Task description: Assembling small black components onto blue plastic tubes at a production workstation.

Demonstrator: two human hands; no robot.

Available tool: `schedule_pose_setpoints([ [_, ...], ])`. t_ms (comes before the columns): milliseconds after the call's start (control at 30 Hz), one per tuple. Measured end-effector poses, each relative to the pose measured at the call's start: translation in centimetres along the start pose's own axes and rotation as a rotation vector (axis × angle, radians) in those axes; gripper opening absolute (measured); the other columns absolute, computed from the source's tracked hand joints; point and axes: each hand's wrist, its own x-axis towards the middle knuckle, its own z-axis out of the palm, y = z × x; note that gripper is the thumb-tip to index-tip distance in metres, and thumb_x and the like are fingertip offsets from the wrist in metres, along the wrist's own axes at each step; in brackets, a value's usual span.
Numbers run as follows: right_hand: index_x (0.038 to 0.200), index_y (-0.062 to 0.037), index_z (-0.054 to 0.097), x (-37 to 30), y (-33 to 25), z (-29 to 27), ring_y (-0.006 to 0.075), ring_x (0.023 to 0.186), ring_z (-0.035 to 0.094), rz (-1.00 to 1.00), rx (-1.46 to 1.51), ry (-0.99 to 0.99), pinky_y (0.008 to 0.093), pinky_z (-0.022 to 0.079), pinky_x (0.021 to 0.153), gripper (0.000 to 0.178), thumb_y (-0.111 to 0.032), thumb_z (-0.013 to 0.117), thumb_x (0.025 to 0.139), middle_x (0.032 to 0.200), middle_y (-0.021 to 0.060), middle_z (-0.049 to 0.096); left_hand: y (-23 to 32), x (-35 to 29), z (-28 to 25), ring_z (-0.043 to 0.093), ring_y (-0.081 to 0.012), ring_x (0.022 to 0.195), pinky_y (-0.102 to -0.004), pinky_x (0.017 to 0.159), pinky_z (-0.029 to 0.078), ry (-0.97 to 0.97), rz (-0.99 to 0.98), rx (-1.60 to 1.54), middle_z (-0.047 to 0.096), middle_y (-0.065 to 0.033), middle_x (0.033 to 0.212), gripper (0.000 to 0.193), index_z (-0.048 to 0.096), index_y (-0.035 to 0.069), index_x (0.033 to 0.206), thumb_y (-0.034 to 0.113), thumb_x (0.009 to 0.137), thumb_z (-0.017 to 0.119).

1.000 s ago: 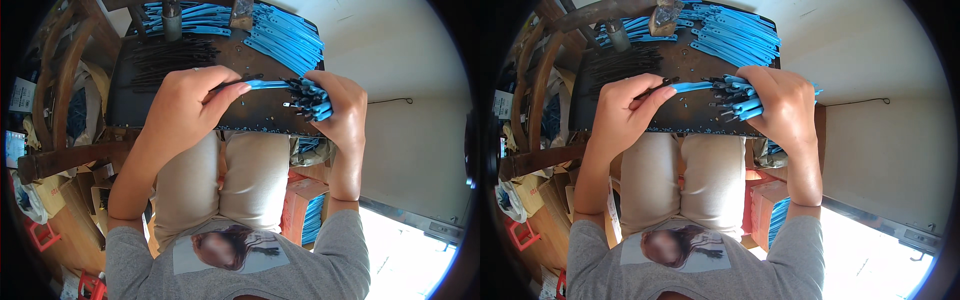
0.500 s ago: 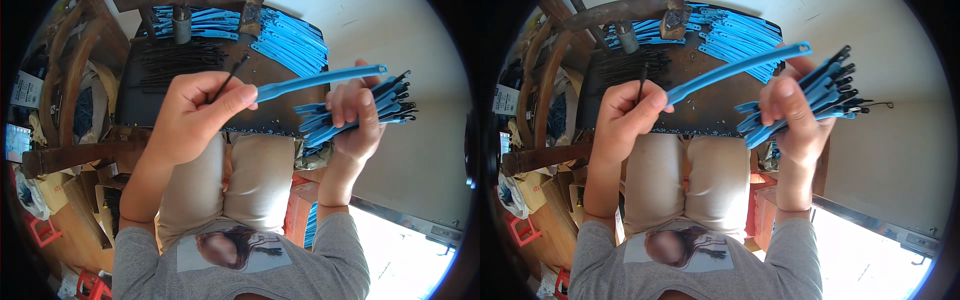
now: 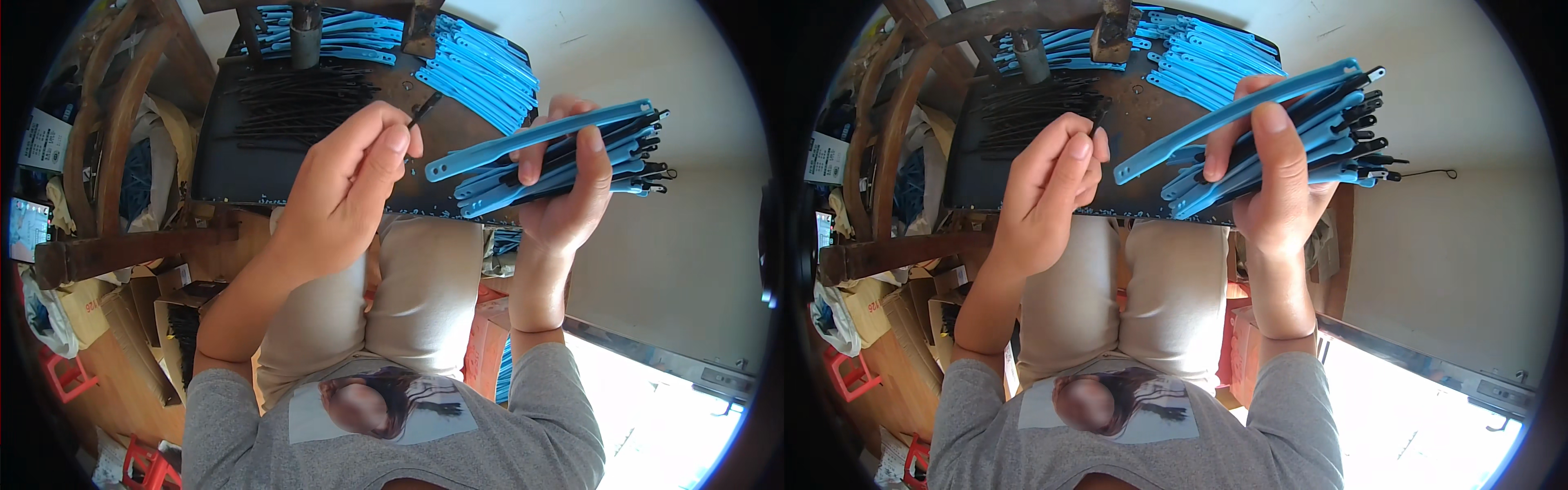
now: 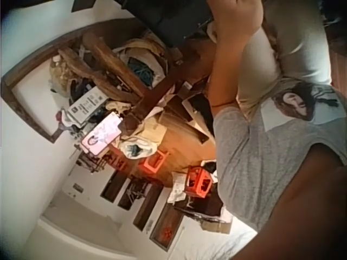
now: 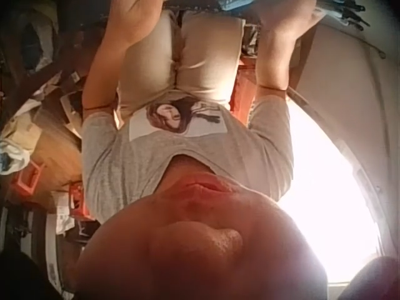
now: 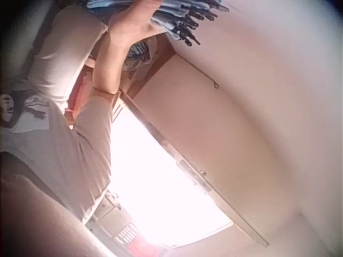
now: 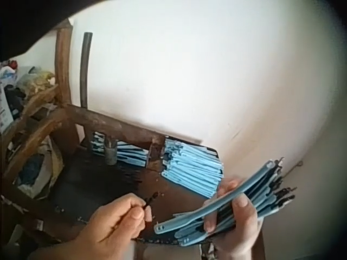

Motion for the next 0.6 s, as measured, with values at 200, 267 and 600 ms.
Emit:
schedule_pose_setpoints([
  [200,0.103,-0.0022,0.057,0.2,-0.5,-0.2,0.0159,0.059,0.053,0.033,-0.046,0.060,0.0292,0.045,0.057,0.027,-0.026,0.054,0.091,0.089,0.0112,0.061,0.0,0.9,-0.3,0.058,-0.0115,0.072,-0.0243,0.068,0.045,0.091,0.209,0.085,0.062,-0.0088,0.079,0.016,0.051,-0.001,0.100,0.013,0.101,0.044],
  [267,0.103,0.0041,0.063,0.2,-0.2,-0.7,0.0159,0.059,0.061,-0.033,0.002,0.025,0.0286,0.050,0.054,0.025,-0.015,0.062,0.088,0.081,0.0149,0.066,0.3,1.5,-0.8,0.067,-0.0184,0.087,-0.0264,0.080,0.050,0.131,0.272,0.232,0.069,-0.0182,0.094,0.013,0.049,-0.003,0.102,0.010,0.101,0.044],
  [600,0.105,0.0021,0.067,1.5,0.6,-0.3,0.0102,0.072,0.067,-0.158,-0.869,-0.445,0.0226,0.052,0.067,0.038,0.000,0.071,0.067,0.079,0.0058,0.069,-1.3,5.3,-2.1,0.070,-0.0138,0.084,-0.0236,0.072,0.054,0.265,0.425,0.256,0.072,-0.0129,0.091,0.007,0.060,-0.006,0.095,-0.002,0.090,0.060],
])
